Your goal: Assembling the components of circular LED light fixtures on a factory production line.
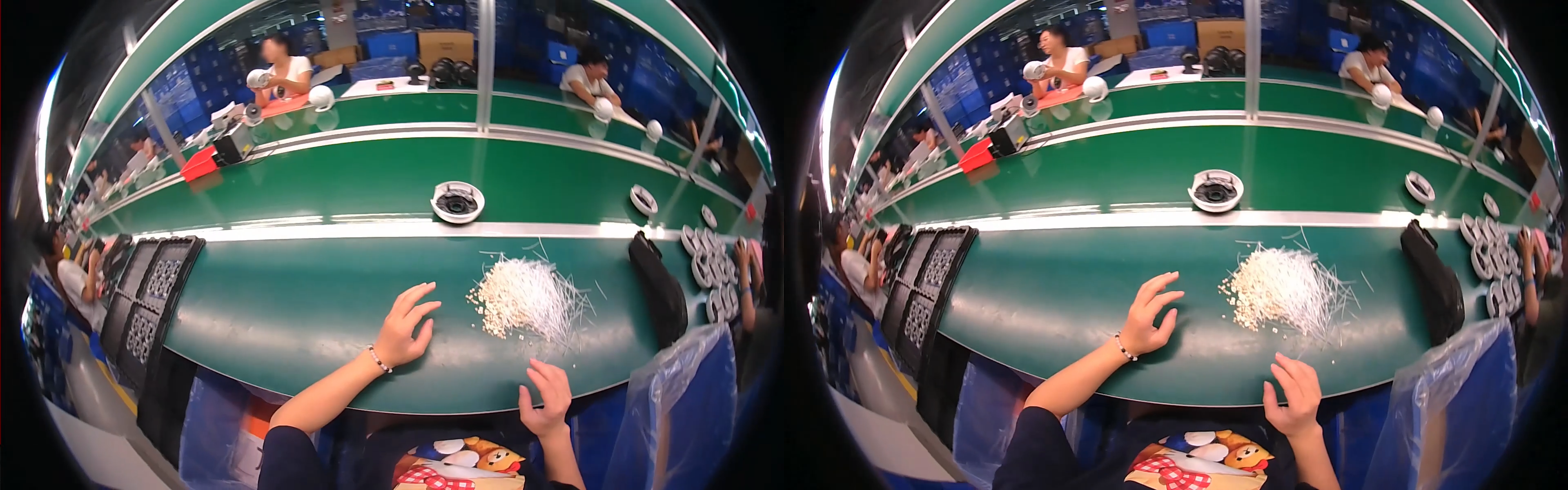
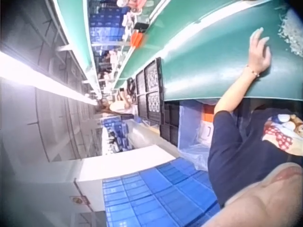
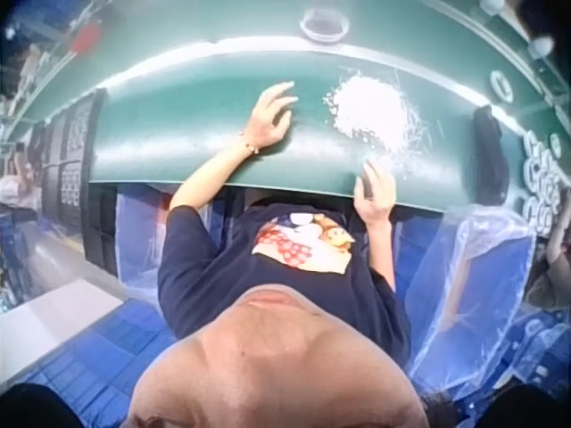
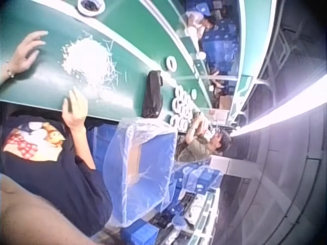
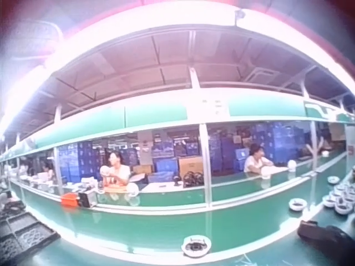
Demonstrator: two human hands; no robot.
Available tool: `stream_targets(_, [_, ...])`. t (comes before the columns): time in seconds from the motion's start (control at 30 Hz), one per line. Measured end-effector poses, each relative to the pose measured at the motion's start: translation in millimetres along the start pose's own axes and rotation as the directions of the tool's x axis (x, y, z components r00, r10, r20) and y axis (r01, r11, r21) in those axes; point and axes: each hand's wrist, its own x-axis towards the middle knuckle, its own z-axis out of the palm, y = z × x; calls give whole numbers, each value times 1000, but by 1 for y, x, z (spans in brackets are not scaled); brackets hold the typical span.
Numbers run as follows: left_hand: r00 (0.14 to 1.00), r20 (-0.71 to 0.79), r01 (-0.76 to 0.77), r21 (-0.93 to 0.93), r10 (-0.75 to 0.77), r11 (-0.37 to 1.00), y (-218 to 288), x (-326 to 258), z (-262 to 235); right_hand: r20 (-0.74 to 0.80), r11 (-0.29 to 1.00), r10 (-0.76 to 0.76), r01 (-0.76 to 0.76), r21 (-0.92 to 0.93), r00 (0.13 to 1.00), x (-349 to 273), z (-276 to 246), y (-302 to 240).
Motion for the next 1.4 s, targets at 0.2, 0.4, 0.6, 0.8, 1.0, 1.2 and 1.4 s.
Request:
stream_targets(0.2, [995, 99, -14, 288, -15, 958, -28, 61, 18, 46, 999, 17, -16, -30, 999, 10, 15, 22])
stream_targets(0.4, [968, 172, 37, 629, -185, 777, -101, 160, 83, 42, 992, 127, -127, 5, 991, 0, 21, 35])
stream_targets(0.6, [961, 163, 56, 673, -222, 738, -155, 185, 154, 85, 996, 84, -81, -39, 993, 0, 17, 39])
stream_targets(0.8, [977, 134, 40, 654, -168, 756, -182, 193, 181, 49, 993, 107, -109, 39, 993, 21, 16, 20])
stream_targets(1.0, [987, 132, 9, 509, -88, 861, -122, 175, 134, 38, 993, 81, -84, 79, 996, 16, 11, 15])
stream_targets(1.2, [964, 205, -221, 272, 168, 937, -40, 103, 41, -86, 978, -181, 171, -118, 980, 45, -34, 14])
stream_targets(1.4, [890, 329, -355, 68, 315, 932, -6, 59, 2, -195, 941, -280, 309, 140, 940, 126, -64, -25])
